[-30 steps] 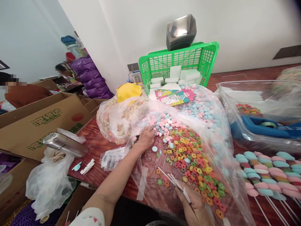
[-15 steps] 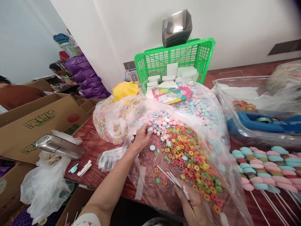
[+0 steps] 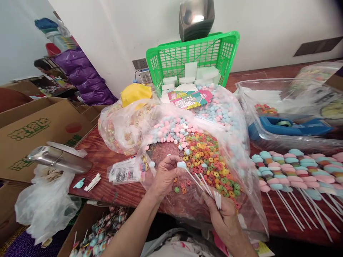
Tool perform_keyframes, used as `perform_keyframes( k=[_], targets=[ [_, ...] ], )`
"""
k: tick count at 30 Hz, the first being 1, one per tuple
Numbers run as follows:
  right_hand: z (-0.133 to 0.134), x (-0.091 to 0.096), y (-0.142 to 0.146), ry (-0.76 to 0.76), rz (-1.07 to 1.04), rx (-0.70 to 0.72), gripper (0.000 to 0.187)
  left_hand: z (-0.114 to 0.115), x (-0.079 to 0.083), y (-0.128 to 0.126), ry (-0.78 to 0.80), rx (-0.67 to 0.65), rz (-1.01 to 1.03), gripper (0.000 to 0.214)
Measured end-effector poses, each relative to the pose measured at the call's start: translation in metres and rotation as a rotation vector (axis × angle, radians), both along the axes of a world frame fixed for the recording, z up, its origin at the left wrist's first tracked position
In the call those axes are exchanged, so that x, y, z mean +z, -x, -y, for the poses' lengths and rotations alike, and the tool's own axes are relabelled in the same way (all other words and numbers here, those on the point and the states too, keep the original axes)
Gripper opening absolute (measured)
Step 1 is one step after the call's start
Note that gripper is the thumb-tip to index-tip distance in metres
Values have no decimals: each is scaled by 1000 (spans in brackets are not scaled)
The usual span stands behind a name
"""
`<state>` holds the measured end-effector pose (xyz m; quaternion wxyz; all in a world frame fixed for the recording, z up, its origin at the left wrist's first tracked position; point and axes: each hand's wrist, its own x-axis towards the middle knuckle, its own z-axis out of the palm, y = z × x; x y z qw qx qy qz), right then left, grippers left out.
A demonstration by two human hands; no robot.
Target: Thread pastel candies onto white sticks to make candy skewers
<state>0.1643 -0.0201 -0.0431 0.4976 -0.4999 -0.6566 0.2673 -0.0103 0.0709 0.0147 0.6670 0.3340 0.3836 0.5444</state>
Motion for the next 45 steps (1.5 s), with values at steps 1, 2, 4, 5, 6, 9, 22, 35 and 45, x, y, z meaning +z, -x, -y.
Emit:
perform_keyframes(
  k=[1, 2, 4, 5, 6, 9, 22, 35, 45],
  targets=[
    [1, 0, -2, 7, 0, 5, 30, 1, 1, -1, -6, 3, 2, 37],
    [1, -1, -3, 13, 4, 10, 31, 2, 2, -2, -8, 6, 4, 40],
    [2, 0, -6, 9, 23, 1, 32, 4, 4, -3, 1, 4, -1, 42],
    [2, 1, -7, 3, 36, -11, 32, 5, 5, -4, 12, -4, -9, 41],
    [3, 3, -8, -4, 47, -23, 32, 6, 6, -5, 20, -9, -20, 39],
    [4, 8, -11, -34, 55, -34, 32, 9, 9, -9, 18, 16, -49, 38],
    [5, 0, -14, -62, 73, -49, 37, 18, 11, -9, -9, 8, -110, 36],
    [5, -2, -7, -195, 93, 2, 41, 13, -20, 0, -288, 193, -345, 28],
    [7, 10, 3, -157, 15, 0, 36, 14, -10, -2, -859, 186, -710, 25]
  ],
)
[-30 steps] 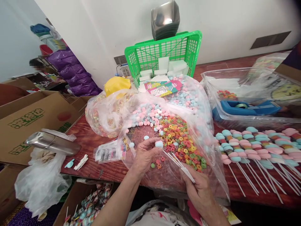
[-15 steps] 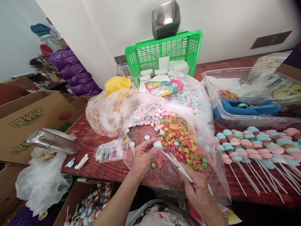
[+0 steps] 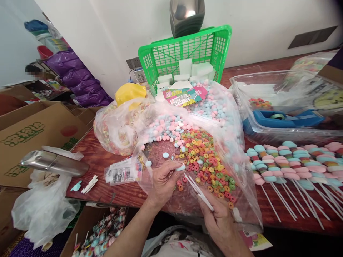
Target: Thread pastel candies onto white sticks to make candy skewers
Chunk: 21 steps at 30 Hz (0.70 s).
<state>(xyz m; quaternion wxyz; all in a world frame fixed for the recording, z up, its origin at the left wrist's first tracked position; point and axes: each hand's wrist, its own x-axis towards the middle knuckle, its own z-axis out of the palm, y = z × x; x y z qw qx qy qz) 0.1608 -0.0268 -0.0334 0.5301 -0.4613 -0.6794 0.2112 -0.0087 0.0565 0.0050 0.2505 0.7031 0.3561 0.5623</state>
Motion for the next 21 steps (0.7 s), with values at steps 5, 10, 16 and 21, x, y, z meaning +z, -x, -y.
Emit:
perform_keyframes(
  k=[5, 10, 16, 21],
  targets=[
    [1, -7, -1, 79, -63, -38, 30, -2, -2, 0, -90, -65, -111, 26],
    [3, -14, 8, 150, -140, -75, 22, 1, -13, -7, 129, 12, 90, 23],
    [3, -18, 18, 168, -219, -58, 24, 0, -15, -18, 162, -3, 136, 18],
    [-5, -11, 7, 166, -143, -87, 26, 0, -17, -15, 443, -77, 190, 46]
  ],
)
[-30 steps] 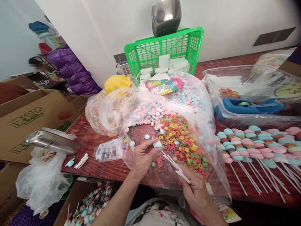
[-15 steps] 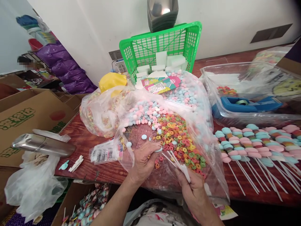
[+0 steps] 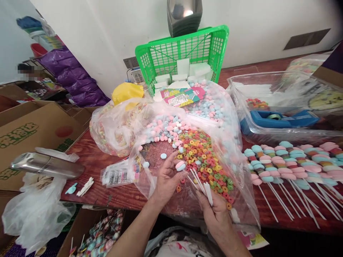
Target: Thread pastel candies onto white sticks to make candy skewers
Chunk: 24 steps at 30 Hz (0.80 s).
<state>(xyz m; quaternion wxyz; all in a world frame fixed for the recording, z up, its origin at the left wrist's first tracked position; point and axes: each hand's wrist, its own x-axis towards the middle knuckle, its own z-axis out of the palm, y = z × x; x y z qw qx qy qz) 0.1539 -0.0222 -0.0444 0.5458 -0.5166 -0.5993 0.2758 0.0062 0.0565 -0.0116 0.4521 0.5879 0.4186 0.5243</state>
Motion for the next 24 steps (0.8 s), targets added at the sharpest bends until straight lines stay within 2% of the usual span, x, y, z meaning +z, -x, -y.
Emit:
perform_keyframes(
  k=[2, 4, 7, 9, 11, 17, 19, 24],
  targets=[
    [0, 4, -1, 16, 26, 1, 26, 2, 0, 3, -27, -46, -84, 41],
    [1, 6, 0, 52, 23, 9, 26, 4, 1, 5, -217, -43, -236, 38],
    [5, 5, 3, 62, -3, 2, 25, 7, 4, 9, -528, -4, -431, 45],
    [8, 3, 4, 38, -19, -5, 23, 7, 7, 11, -649, 23, -494, 46],
    [10, -1, 4, 16, -32, -4, 21, 8, 8, 12, -699, 27, -515, 45],
    [16, -11, 4, 27, -77, -11, 22, 18, 2, 3, -600, 51, -446, 37],
    [17, -13, 3, 26, -75, -15, 22, 26, 2, -4, -519, 17, -423, 35],
    [13, -13, -7, -35, -68, -99, 16, 49, 8, -23, -337, -335, -382, 31]
  ],
)
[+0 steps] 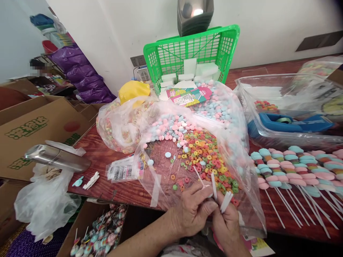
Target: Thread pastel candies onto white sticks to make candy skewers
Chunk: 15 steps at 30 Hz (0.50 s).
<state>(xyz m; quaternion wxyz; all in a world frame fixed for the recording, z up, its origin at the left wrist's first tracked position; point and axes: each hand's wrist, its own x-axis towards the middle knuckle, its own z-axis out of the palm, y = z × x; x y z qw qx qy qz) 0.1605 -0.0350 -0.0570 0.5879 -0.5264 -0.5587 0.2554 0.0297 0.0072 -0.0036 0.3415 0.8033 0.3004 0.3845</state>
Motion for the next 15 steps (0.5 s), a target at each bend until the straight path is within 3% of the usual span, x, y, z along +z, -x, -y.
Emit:
perform_keyframes(
  k=[3, 8, 11, 15],
  targets=[
    [-5, 2, -8, 101, -130, -42, 16, -8, -1, 5, 34, 27, 23, 39],
    [-14, 3, -15, 129, -562, -196, 22, -61, 0, 37, 10, 434, -27, 24],
    [-14, 1, -14, 117, -555, -211, 30, -86, -1, 42, -41, 360, -304, 18],
    [-9, 3, -10, 148, -354, -140, 33, -98, -13, 27, -134, 321, -608, 15]
  ],
)
